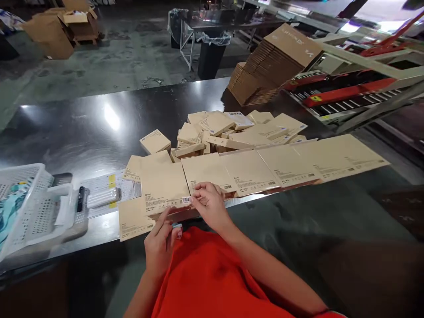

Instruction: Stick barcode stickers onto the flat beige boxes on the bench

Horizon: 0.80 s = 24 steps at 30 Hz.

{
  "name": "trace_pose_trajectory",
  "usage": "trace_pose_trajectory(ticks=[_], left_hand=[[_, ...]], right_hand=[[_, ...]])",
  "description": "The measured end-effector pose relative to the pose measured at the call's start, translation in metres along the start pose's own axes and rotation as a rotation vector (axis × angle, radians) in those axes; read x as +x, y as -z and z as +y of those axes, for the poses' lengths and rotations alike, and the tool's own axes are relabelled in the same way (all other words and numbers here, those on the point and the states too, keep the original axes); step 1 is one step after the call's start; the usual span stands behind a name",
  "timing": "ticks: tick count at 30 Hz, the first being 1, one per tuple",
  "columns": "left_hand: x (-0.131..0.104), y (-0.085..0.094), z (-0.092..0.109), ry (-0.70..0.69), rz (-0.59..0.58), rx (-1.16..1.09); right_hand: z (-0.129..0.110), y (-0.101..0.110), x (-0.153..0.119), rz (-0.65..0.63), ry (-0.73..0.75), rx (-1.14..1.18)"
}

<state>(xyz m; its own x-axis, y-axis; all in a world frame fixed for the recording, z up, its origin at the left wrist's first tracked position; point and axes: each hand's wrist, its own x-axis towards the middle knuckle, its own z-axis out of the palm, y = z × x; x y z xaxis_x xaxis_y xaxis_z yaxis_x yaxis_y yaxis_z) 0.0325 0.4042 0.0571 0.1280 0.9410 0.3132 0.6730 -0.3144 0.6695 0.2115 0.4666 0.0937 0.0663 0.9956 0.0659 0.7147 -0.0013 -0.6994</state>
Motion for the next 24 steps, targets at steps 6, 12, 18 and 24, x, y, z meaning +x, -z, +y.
trace_pose_trajectory(ticks=[6,12,18,24], left_hand=[[0.003,-0.008,-0.012,0.020,-0.036,-0.007],[0.000,-0.009,-0.014,0.012,-0.014,0.003],[0.002,-0.008,-0.013,0.003,-0.010,0.008],[0.000,-0.010,-0.015,-0.009,-0.022,0.045]], right_hand=[[0.001,-0.015,0.004,-0.065,-0.076,-0.128],[0.001,-0.022,0.001,-0.040,-0.050,-0.175],[0.001,-0.026,0.001,-0.022,-0.059,-0.189],[-0.005,-0.025,0.000,-0.006,-0.016,-0.279]])
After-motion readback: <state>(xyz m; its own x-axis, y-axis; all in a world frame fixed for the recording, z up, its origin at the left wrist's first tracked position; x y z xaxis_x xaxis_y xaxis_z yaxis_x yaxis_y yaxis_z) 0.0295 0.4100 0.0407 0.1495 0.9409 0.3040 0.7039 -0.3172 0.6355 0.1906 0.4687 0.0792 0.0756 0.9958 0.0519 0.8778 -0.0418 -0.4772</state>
